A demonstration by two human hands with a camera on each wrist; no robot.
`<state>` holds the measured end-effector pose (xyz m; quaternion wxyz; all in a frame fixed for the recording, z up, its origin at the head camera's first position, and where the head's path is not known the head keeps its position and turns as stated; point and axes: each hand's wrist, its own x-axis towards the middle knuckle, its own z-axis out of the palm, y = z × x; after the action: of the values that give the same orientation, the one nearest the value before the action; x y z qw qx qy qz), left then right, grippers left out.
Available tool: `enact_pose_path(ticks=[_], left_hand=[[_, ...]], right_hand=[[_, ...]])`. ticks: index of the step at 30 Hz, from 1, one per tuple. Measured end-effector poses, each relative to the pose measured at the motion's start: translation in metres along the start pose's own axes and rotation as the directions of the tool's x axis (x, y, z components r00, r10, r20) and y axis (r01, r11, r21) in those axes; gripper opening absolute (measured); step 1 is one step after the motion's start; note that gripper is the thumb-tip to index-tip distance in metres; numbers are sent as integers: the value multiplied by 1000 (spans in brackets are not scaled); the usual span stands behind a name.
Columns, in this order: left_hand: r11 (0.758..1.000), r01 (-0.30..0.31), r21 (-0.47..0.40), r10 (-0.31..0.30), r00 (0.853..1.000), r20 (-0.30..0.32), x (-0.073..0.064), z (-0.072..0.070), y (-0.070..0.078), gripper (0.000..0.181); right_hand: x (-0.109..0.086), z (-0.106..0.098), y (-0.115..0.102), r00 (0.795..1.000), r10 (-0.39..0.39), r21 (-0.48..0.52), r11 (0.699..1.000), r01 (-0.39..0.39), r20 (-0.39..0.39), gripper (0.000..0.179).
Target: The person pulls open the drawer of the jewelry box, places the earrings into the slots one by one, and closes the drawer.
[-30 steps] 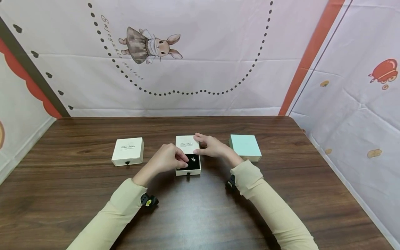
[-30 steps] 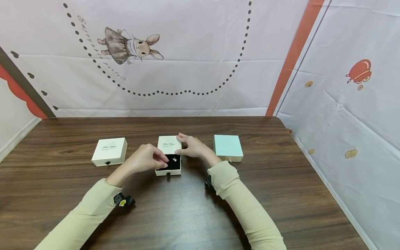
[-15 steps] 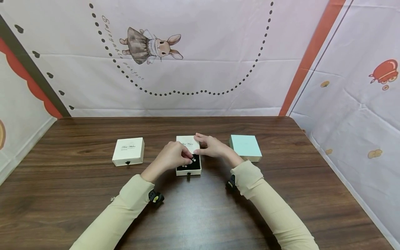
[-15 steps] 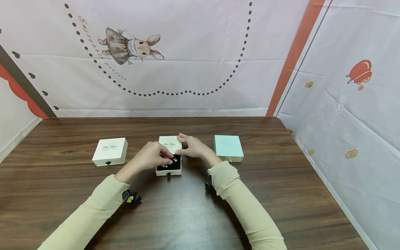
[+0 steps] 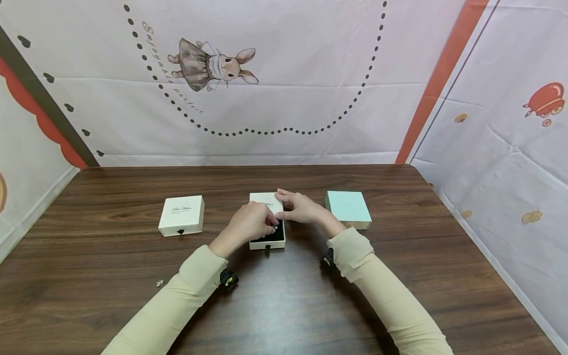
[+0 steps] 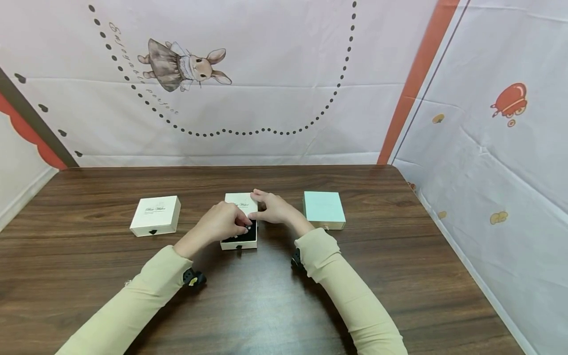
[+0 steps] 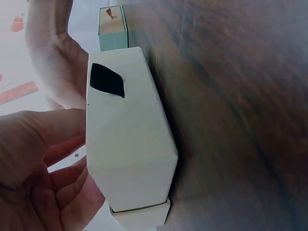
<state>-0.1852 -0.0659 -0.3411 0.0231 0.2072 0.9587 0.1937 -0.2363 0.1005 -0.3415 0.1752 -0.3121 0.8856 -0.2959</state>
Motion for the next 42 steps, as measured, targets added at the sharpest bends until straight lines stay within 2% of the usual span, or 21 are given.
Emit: enact_pose_path(ticks=[5,11,26,30,37,42], left_hand=[[999,-18,50,19,1000,-20,0,2,4,3],[996,-61,61,65,996,-57,-1,2,4,7],[986,-167,1,166,980,-109,-6,4,-4,7],[985,-172,-25,169,981,-94,-7,4,-4,9],[987,-146,-65,142,988,-57,-7,3,-5,9],[983,-127,-132,127,992,-11,-7,2,-7,8]], right_hand=[[0,0,0,1000,4,-1,1000,-4,0,62],[1,0,1,1000,0,-7,1000,0,-5,62],[1,1,1,1000,-1,-14,1000,1,-5,63],[1,1,2,1000,-9,-10,1000,9,-7,62],[1,1,2,1000,-22,-3,1000,22,-8,62],[1,1,1,1000,-16,-9,1000,16,-10,63]])
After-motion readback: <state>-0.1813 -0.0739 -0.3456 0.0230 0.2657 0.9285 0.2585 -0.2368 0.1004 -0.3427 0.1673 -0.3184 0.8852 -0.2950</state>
